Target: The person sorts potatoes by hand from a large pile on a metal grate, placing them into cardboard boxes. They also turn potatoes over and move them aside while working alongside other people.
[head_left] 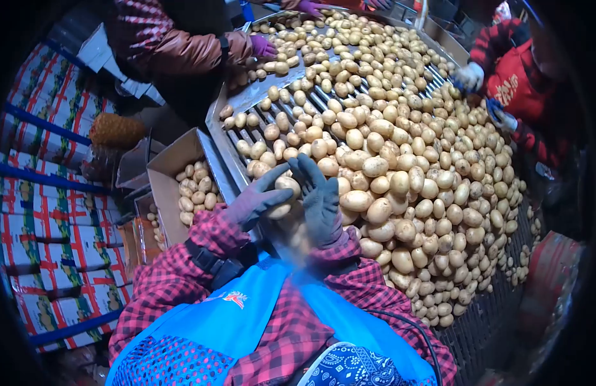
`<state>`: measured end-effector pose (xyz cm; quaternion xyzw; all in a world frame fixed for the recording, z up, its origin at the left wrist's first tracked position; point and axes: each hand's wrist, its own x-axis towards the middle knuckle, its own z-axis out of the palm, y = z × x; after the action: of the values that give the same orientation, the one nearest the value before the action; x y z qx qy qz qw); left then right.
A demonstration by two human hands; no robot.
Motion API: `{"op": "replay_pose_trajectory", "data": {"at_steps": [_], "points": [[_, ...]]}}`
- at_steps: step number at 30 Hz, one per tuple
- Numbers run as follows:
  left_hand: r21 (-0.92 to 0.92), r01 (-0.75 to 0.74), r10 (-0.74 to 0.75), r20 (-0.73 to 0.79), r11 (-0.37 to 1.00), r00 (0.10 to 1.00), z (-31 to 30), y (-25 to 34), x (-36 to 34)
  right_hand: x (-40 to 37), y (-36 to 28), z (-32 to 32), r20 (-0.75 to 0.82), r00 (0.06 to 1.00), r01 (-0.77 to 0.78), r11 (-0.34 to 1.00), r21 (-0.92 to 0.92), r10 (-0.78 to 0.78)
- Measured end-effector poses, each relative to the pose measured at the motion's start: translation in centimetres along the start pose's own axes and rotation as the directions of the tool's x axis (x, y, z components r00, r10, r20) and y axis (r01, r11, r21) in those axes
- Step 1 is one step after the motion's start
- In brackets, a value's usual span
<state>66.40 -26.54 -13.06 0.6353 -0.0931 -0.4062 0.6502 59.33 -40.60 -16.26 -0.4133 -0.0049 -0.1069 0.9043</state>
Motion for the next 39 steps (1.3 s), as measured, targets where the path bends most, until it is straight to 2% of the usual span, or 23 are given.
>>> {"op": "replay_pose_trajectory", "data": {"at_steps": [2, 4, 5, 6, 8, 9, 10, 12, 14, 18, 19, 20, 22, 23, 26, 28, 31, 32, 34, 35, 36, 38, 39], "points": [[-0.100, 0.013, -0.016, -0.024, 0.995, 1.000, 0.4, -1.0, -0.8, -0.8, 0.0, 1.0, 0.025, 1.000, 0.000, 0.997, -0.075, 0.002], [-0.624, 0.166, -0.046, 0.203, 0.764, 0.978, -0.2, -1.3, -1.5, -0.3, 0.2, 0.8, -0.028, 1.000, -0.001, 0.985, 0.175, 0.006], [-0.573, 0.145, -0.056, 0.171, 0.807, 0.984, -1.2, -2.2, -2.2, 0.1, 0.5, 0.1, -0.110, 0.992, -0.005, 0.912, 0.411, 0.056], [-0.653, 0.241, -0.122, 0.223, 0.717, 0.967, -4.8, -6.7, 0.0, 0.2, 0.3, -0.1, -0.097, 0.993, -0.022, 0.891, 0.453, 0.074], [-0.806, 0.314, 0.098, 0.414, 0.502, 0.905, -4.9, -5.6, -0.8, 0.4, 1.0, -1.5, -0.047, 0.995, -0.062, 0.926, 0.371, 0.085], [-0.650, 0.014, -0.015, 0.003, 0.760, 1.000, -3.1, -3.8, -2.5, 0.4, 1.2, -2.1, -0.036, 0.989, -0.115, 0.905, 0.410, 0.142], [-0.520, -0.138, 0.084, -0.127, 0.843, 0.988, -3.3, -4.1, -3.0, 0.5, 1.7, -2.8, -0.024, 0.978, -0.168, 0.856, 0.488, 0.206], [-0.682, 0.016, 0.046, 0.072, 0.731, 0.996, -6.9, -5.1, -2.8, 0.4, 2.3, -3.5, -0.012, 0.975, -0.195, 0.875, 0.442, 0.224], [-0.691, -0.015, -0.068, -0.092, 0.723, 0.993, -9.5, -4.5, -4.6, 0.5, 2.6, -4.1, 0.069, 0.977, -0.209, 0.862, 0.462, 0.200], [-0.411, -0.250, 0.002, -0.517, 0.877, 0.856, -16.9, -6.5, -6.5, 0.5, 2.7, -3.7, 0.079, 0.975, -0.220, 0.883, 0.415, 0.206], [-0.558, -0.141, -0.228, -0.539, 0.818, 0.811, -19.1, -7.7, -7.2, 0.5, 2.9, -4.0, 0.126, 0.975, -0.220, 0.866, 0.449, 0.183], [-0.551, -0.154, -0.225, -0.558, 0.820, 0.799, -20.5, -9.1, -8.1, 0.4, 2.8, -3.8, 0.107, 0.976, -0.216, 0.881, 0.421, 0.188], [-0.833, -0.178, -0.301, -0.377, 0.525, 0.876, -21.8, -11.6, -9.4, 0.5, 2.8, -3.9, 0.123, 0.976, -0.214, 0.883, 0.417, 0.178], [-0.866, -0.202, -0.219, -0.330, 0.457, 0.918, -21.3, -11.7, -10.3, 0.6, 2.8, -3.9, 0.125, 0.975, -0.219, 0.879, 0.424, 0.183], [-0.837, -0.338, -0.163, -0.441, 0.430, 0.883, -18.9, -11.6, -10.4, 0.5, 2.8, -4.0, 0.172, 0.970, -0.230, 0.868, 0.440, 0.169], [-0.842, -0.329, -0.104, -0.407, 0.428, 0.907, -18.0, -10.9, -10.1, 0.4, 2.8, -4.1, 0.155, 0.971, -0.234, 0.864, 0.447, 0.183], [-0.672, -0.445, 0.123, -0.471, 0.592, 0.874, -17.7, -10.6, -8.9, 0.5, 2.8, -4.1, 0.175, 0.971, -0.226, 0.870, 0.439, 0.164], [-0.673, -0.437, 0.124, -0.461, 0.596, 0.879, -17.3, -9.6, -9.0, 0.5, 2.9, -4.0, 0.167, 0.974, -0.215, 0.872, 0.440, 0.156], [-0.736, -0.281, 0.188, -0.209, 0.616, 0.960, -16.1, -6.7, -8.7, 0.3, 2.5, -3.7, 0.113, 0.972, -0.236, 0.880, 0.413, 0.208], [-0.665, -0.262, 0.211, -0.158, 0.700, 0.965, -16.3, -6.7, -7.9, -0.2, 2.7, -3.6, 0.022, 0.969, -0.237, 0.910, 0.339, 0.244], [-0.477, -0.268, 0.157, -0.260, 0.837, 0.953, -15.1, -6.1, -7.1, -0.3, 2.3, -3.5, 0.064, 0.966, -0.256, 0.911, 0.322, 0.249], [-0.335, -0.099, -0.011, -0.313, 0.937, 0.950, -12.8, -3.9, -6.5, -0.8, 2.9, -4.0, 0.215, 0.960, -0.243, 0.913, 0.328, 0.178], [-0.091, -0.085, 0.057, -0.280, 0.992, 0.958, -11.1, -2.1, -5.7, -1.0, 2.6, -3.4, 0.228, 0.959, -0.235, 0.924, 0.301, 0.169]]}}
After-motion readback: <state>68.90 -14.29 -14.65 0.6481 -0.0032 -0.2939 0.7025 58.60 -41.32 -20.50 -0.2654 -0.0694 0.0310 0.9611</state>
